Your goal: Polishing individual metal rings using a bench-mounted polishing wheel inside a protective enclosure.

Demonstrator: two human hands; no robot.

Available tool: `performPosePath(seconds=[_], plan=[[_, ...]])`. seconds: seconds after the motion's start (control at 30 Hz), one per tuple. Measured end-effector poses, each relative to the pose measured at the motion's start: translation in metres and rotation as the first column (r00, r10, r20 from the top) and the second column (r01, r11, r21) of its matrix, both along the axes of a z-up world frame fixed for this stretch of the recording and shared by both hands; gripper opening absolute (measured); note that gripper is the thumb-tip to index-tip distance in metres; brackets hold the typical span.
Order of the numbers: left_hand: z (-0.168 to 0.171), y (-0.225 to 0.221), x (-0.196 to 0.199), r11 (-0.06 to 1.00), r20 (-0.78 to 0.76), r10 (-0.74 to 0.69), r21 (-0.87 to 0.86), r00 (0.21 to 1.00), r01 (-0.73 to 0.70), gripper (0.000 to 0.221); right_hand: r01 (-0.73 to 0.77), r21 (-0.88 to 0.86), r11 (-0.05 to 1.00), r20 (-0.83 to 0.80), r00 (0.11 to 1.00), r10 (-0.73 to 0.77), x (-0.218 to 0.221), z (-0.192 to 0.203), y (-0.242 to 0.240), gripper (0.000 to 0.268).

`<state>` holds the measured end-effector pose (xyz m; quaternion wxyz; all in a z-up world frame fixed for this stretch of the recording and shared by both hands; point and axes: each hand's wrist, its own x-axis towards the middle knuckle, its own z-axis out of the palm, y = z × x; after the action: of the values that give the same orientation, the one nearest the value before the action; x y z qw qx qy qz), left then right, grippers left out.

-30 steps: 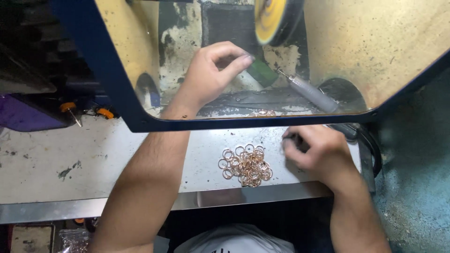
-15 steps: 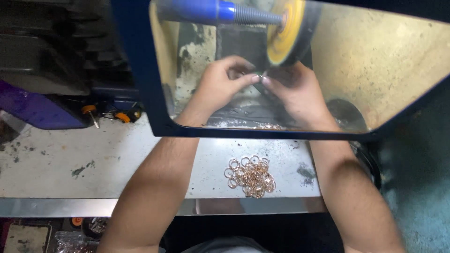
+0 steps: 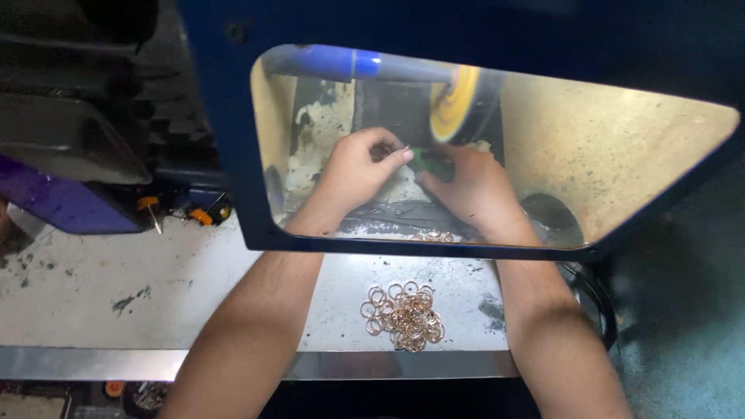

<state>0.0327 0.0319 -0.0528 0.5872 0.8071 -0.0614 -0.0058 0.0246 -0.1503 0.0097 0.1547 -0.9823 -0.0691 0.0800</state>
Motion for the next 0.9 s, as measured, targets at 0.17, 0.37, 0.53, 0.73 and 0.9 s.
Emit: performPosePath(seconds=[0.17, 0.37, 0.53, 0.73, 0.9], plan=[[0.001, 0.001, 0.002, 0.999, 0.013, 0.027, -0.029, 1.0, -0.027, 0.025, 0.047, 0.281, 0.959, 0.109, 0.991, -0.081, 0.008, -0.02, -0.027, 0.042], [0.014, 0.005, -0.002, 0.993, 0.004, 0.107, -0.053, 0.994, -0.106, 0.032, 0.196, 0.603, 0.773, 0.043, 0.96, -0.277, -0.002, 0.004, -0.051, 0.049], [0.011, 0.007, -0.003, 0.99, 0.003, 0.133, -0.038, 0.991, -0.132, 0.034, 0.088, 0.527, 0.845, 0.018, 0.993, -0.114, -0.012, 0.015, -0.041, 0.057], [0.017, 0.005, -0.005, 0.989, 0.003, 0.105, -0.102, 0.995, -0.104, 0.033, -0.122, 0.422, 0.898, 0.094, 0.991, 0.091, -0.02, 0.014, -0.025, 0.053], [0.018, 0.004, -0.003, 0.989, 0.017, 0.066, -0.134, 0.998, -0.063, 0.032, -0.213, 0.462, 0.861, 0.247, 0.963, 0.106, -0.015, -0.002, -0.027, 0.043]])
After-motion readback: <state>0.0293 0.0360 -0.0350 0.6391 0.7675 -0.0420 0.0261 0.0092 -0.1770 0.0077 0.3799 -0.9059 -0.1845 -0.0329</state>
